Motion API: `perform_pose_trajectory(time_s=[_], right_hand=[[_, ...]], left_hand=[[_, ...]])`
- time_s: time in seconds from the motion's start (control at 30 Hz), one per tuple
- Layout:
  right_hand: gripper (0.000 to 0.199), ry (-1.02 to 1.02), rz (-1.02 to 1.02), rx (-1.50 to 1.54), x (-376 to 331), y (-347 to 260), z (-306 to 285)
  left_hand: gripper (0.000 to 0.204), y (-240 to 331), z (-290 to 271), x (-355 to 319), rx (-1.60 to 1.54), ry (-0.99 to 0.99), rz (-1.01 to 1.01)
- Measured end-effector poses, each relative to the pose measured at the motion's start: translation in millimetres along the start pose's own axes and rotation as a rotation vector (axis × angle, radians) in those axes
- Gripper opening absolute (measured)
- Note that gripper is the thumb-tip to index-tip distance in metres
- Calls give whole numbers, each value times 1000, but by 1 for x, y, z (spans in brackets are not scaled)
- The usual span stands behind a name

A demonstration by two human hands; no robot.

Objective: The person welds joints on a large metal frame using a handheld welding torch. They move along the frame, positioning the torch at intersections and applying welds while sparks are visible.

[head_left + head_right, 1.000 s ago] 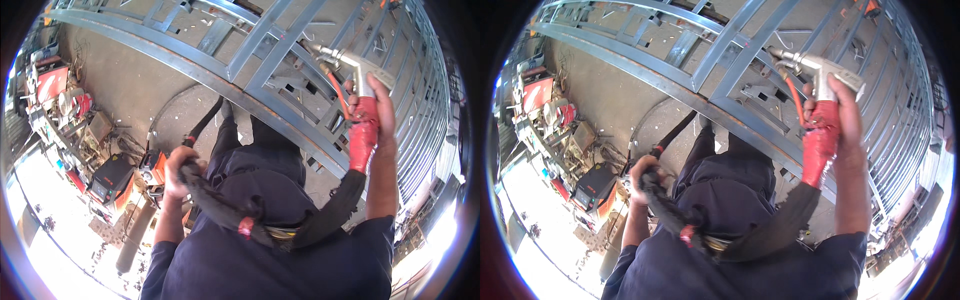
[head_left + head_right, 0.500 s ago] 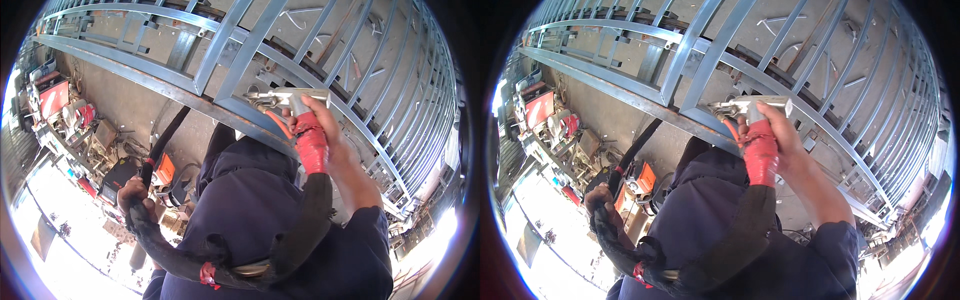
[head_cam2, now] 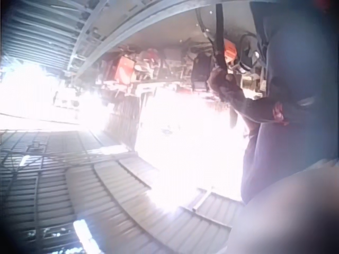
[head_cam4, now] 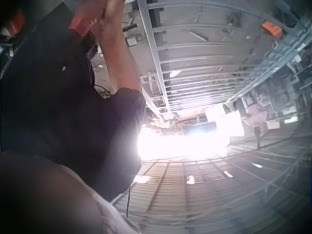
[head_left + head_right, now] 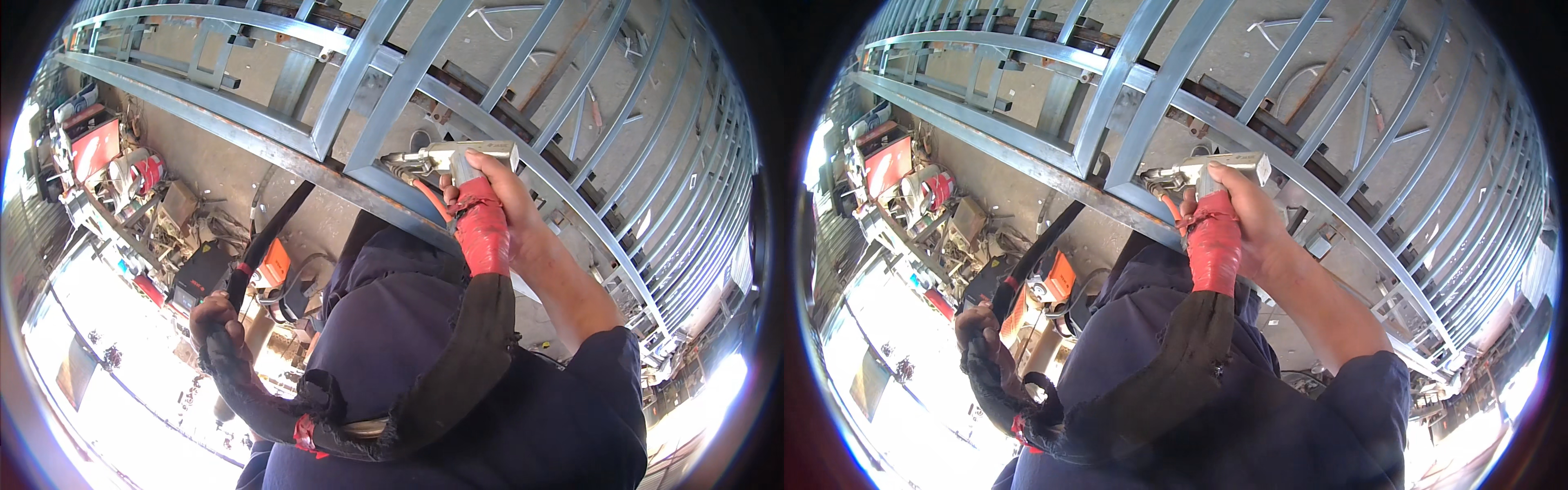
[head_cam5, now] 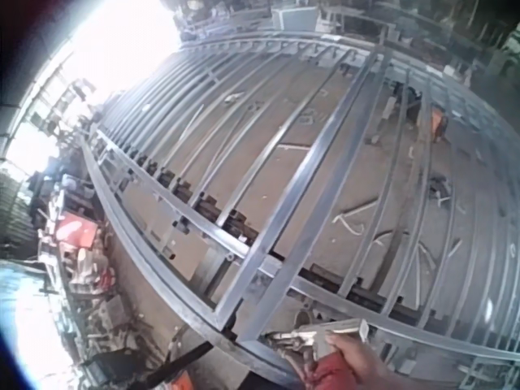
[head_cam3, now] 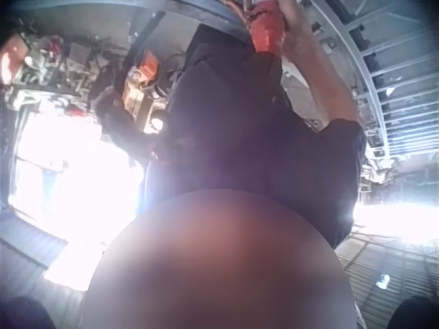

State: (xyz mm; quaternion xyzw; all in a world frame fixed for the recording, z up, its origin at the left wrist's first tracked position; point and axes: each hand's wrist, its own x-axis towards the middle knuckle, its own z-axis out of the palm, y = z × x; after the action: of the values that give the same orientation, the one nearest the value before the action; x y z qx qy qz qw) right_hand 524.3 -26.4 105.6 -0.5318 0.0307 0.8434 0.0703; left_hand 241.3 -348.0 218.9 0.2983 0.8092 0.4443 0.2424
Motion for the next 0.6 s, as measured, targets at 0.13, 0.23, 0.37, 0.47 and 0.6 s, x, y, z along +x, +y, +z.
perform_pose_trajectory(time_s=[0.13,0.23,0.37,0.47,0.6], right_hand=[[46,16,23,-10,-4,-4,7],[33,-102,82,81,2,-8,-3],[32,-54,94,119,4,-8,1],[35,-65,90,124,5,-6,1],[41,-15,32,60,0,-2,9]], left_hand=[[33,11,5,-3,10,16,-66],[33,18,7,-6,15,29,-111],[33,24,11,-8,15,39,-152],[34,24,11,-9,10,51,-188],[36,20,7,-10,-10,46,-233]])
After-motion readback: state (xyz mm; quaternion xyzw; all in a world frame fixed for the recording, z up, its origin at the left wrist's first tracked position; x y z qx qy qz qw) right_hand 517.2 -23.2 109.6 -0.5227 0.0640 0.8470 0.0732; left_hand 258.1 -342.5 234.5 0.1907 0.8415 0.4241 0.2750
